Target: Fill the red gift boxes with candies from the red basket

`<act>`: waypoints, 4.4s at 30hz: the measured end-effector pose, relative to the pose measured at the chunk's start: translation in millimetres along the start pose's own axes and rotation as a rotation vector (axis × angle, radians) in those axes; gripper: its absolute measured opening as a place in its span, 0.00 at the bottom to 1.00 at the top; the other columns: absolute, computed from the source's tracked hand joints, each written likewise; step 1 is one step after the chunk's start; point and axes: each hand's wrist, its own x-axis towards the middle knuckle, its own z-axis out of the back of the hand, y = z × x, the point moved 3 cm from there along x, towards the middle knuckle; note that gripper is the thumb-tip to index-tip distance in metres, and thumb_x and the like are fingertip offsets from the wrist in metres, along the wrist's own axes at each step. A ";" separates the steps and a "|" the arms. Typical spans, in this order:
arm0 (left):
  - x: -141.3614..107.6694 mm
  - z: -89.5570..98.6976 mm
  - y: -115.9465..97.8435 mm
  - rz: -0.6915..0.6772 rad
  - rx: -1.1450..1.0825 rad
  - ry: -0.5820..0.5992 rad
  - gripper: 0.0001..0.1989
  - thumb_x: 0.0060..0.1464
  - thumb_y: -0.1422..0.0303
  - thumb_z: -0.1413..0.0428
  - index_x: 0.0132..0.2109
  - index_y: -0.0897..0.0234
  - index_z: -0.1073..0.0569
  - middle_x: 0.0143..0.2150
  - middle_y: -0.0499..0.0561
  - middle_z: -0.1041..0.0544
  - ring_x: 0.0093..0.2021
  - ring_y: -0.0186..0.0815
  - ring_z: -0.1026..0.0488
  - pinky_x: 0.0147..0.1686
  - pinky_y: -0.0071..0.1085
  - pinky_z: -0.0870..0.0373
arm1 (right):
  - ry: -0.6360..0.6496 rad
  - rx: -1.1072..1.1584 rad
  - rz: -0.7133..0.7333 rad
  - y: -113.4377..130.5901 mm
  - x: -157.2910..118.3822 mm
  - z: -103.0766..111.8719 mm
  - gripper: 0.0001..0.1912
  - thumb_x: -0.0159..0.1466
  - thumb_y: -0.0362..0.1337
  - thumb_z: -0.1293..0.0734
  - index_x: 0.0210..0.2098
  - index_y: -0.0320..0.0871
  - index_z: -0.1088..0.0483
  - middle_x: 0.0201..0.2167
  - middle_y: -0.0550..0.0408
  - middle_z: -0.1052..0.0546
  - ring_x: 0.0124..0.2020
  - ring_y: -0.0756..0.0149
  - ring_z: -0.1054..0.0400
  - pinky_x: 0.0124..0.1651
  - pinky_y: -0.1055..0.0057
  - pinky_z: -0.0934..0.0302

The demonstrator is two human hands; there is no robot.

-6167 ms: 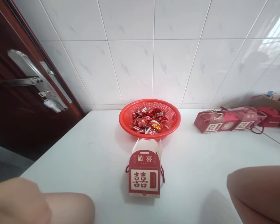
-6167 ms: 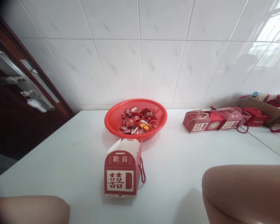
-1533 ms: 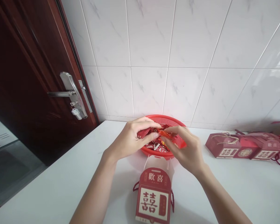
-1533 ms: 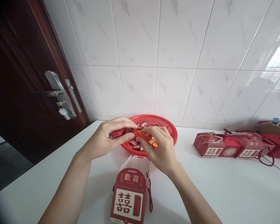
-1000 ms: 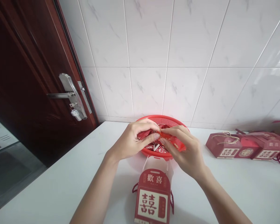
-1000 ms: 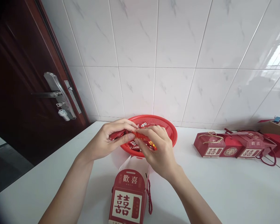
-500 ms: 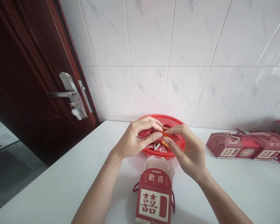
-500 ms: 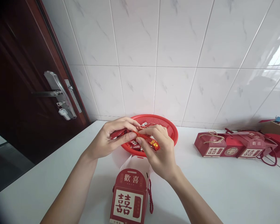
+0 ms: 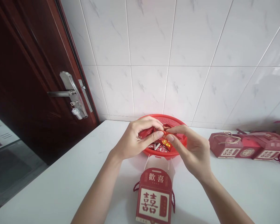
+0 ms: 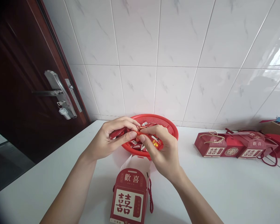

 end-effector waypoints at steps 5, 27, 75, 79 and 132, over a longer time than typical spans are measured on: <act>1.4 -1.0 2.0 0.001 -0.005 -0.023 0.06 0.64 0.67 0.41 0.38 0.62 0.22 0.44 0.54 0.19 0.45 0.38 0.23 0.47 0.34 0.26 | -0.076 -0.024 0.016 -3.1 -4.7 -0.5 0.05 0.68 0.33 0.30 0.35 0.48 0.25 0.32 0.57 0.20 0.35 0.64 0.28 0.42 0.63 0.33; 2.8 -5.1 9.2 0.181 -0.145 -0.175 0.09 0.63 0.63 0.41 0.36 0.63 0.25 0.37 0.49 0.23 0.37 0.34 0.28 0.40 0.30 0.30 | -0.021 0.191 -0.219 -10.5 1.1 1.6 0.08 0.65 0.39 0.28 0.43 0.47 0.26 0.35 0.55 0.18 0.35 0.64 0.24 0.39 0.67 0.27; 0.3 -13.3 7.9 0.375 -0.305 0.038 0.13 0.63 0.62 0.41 0.33 0.64 0.32 0.27 0.43 0.35 0.27 0.28 0.38 0.28 0.25 0.39 | 0.024 0.823 -0.728 -23.2 4.5 3.9 0.13 0.55 0.39 0.20 0.31 0.44 0.27 0.22 0.56 0.20 0.23 0.74 0.31 0.31 0.77 0.37; 0.0 -12.6 8.8 0.402 -0.333 0.060 0.14 0.62 0.60 0.40 0.33 0.64 0.31 0.27 0.43 0.36 0.27 0.28 0.37 0.28 0.25 0.38 | 0.034 0.758 -0.714 -25.2 4.0 4.1 0.14 0.55 0.41 0.20 0.32 0.44 0.27 0.22 0.57 0.21 0.24 0.71 0.31 0.31 0.75 0.38; -16.9 -19.6 25.6 0.701 0.379 0.768 0.07 0.41 0.72 0.42 0.31 0.60 0.32 0.26 0.45 0.30 0.24 0.35 0.36 0.22 0.30 0.48 | 0.591 0.152 -0.449 -23.7 10.3 22.5 0.13 0.64 0.44 0.28 0.28 0.43 0.22 0.27 0.55 0.24 0.30 0.66 0.32 0.33 0.68 0.36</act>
